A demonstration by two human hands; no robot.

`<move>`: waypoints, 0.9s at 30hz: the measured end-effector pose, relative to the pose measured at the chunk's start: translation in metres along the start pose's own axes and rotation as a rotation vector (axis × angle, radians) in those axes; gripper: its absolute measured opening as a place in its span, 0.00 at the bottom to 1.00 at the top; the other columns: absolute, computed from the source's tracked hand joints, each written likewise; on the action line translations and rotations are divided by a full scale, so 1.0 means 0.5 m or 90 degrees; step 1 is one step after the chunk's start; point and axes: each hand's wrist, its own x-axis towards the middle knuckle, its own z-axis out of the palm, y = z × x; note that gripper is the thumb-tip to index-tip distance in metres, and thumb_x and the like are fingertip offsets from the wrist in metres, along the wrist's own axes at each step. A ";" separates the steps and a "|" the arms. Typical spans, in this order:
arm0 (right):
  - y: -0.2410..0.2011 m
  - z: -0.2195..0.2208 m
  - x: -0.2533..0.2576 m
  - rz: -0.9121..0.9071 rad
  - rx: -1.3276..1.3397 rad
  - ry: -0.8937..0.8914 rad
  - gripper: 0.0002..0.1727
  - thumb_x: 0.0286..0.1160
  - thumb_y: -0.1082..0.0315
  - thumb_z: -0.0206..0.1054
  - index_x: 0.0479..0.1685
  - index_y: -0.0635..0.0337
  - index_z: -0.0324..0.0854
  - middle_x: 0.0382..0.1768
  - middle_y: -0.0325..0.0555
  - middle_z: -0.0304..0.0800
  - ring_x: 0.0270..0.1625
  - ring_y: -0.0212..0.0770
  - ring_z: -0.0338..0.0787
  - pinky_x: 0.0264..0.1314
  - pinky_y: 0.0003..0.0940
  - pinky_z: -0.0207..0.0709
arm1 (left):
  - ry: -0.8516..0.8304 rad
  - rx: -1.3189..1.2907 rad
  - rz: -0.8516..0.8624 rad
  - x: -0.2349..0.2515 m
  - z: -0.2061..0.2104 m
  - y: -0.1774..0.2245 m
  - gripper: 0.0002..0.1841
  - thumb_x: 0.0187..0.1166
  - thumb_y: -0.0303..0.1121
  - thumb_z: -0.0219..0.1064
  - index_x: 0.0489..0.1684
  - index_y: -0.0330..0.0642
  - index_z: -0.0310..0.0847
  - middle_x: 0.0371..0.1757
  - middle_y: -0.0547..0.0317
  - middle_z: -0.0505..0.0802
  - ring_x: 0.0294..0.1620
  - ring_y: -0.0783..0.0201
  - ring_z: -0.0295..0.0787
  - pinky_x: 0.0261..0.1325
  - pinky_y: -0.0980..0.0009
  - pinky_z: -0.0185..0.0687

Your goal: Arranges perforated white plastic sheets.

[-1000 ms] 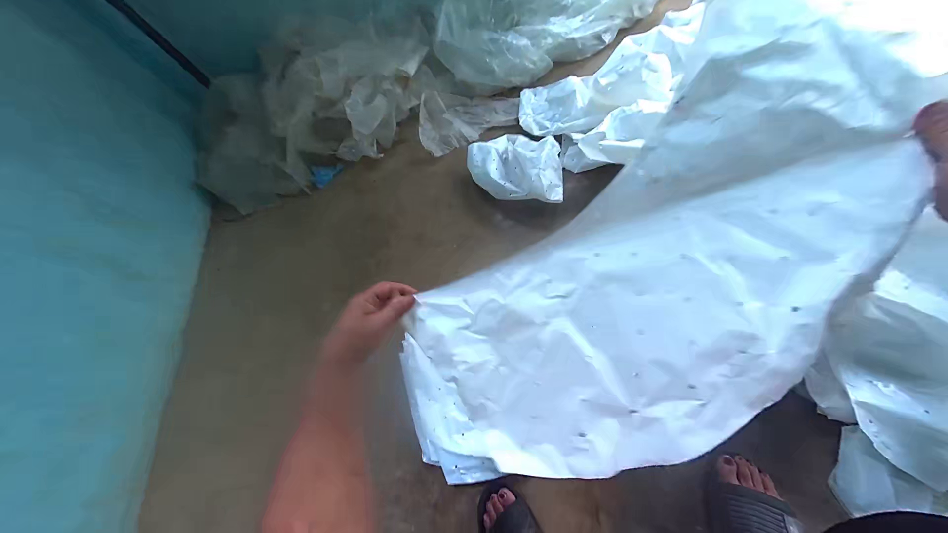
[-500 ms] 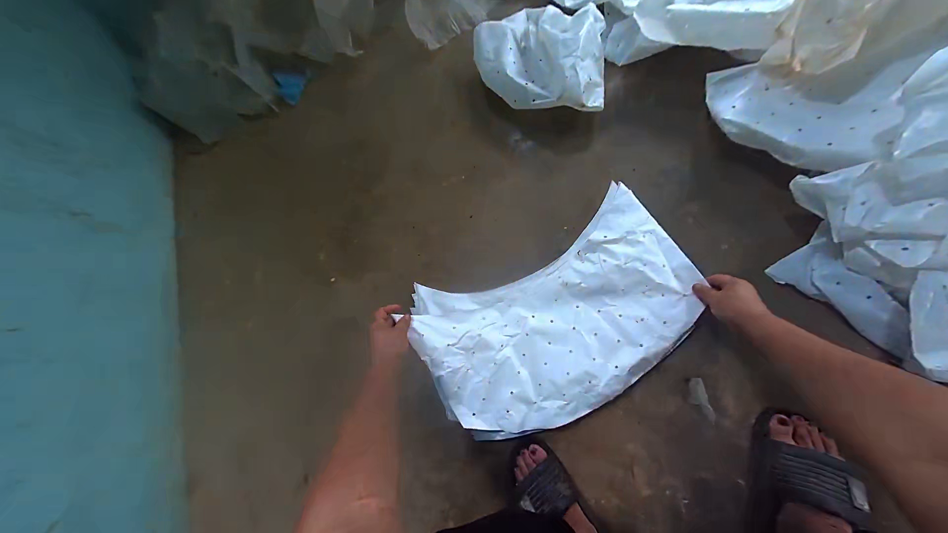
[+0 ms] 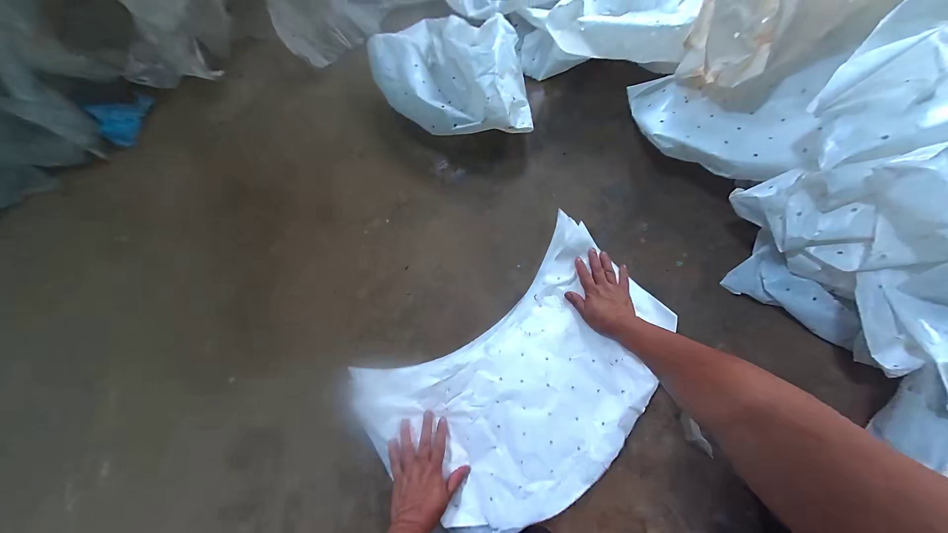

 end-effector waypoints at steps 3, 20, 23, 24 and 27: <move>0.010 0.011 0.018 0.041 -0.018 -0.045 0.46 0.89 0.37 0.44 0.98 0.56 0.38 0.97 0.56 0.26 0.98 0.55 0.25 0.91 0.69 0.17 | -0.009 0.011 0.030 -0.010 0.019 -0.039 0.50 0.69 0.70 0.57 0.82 0.34 0.72 0.85 0.30 0.71 0.83 0.13 0.58 0.73 0.16 0.50; -0.254 -0.276 0.384 0.142 1.106 0.035 0.33 0.95 0.43 0.37 0.87 0.53 0.58 0.82 0.55 0.67 0.76 0.51 0.78 0.70 0.46 0.77 | 0.248 -0.063 -0.037 0.280 0.042 0.124 0.38 0.82 0.58 0.41 0.72 0.38 0.83 0.78 0.36 0.82 0.79 0.27 0.73 0.75 0.25 0.56; -0.265 -0.288 0.433 0.171 1.240 0.082 0.37 0.91 0.35 0.39 0.90 0.46 0.56 0.90 0.56 0.55 0.87 0.60 0.64 0.79 0.57 0.69 | 0.245 -0.051 -0.040 0.284 0.039 0.127 0.37 0.81 0.58 0.42 0.72 0.39 0.84 0.78 0.37 0.82 0.80 0.29 0.74 0.76 0.27 0.57; -0.265 -0.292 0.440 0.168 1.266 0.093 0.38 0.90 0.34 0.38 0.92 0.45 0.54 0.92 0.55 0.52 0.89 0.60 0.61 0.81 0.59 0.67 | 0.242 -0.052 -0.040 0.282 0.038 0.130 0.37 0.81 0.58 0.43 0.72 0.39 0.84 0.78 0.37 0.82 0.80 0.29 0.74 0.77 0.27 0.57; -0.276 -0.332 0.451 0.151 1.303 0.129 0.40 0.91 0.35 0.38 0.94 0.49 0.48 0.92 0.52 0.50 0.91 0.56 0.58 0.82 0.57 0.66 | 0.254 -0.056 -0.041 0.281 0.036 0.129 0.36 0.80 0.57 0.44 0.71 0.39 0.84 0.78 0.39 0.82 0.80 0.31 0.74 0.77 0.28 0.58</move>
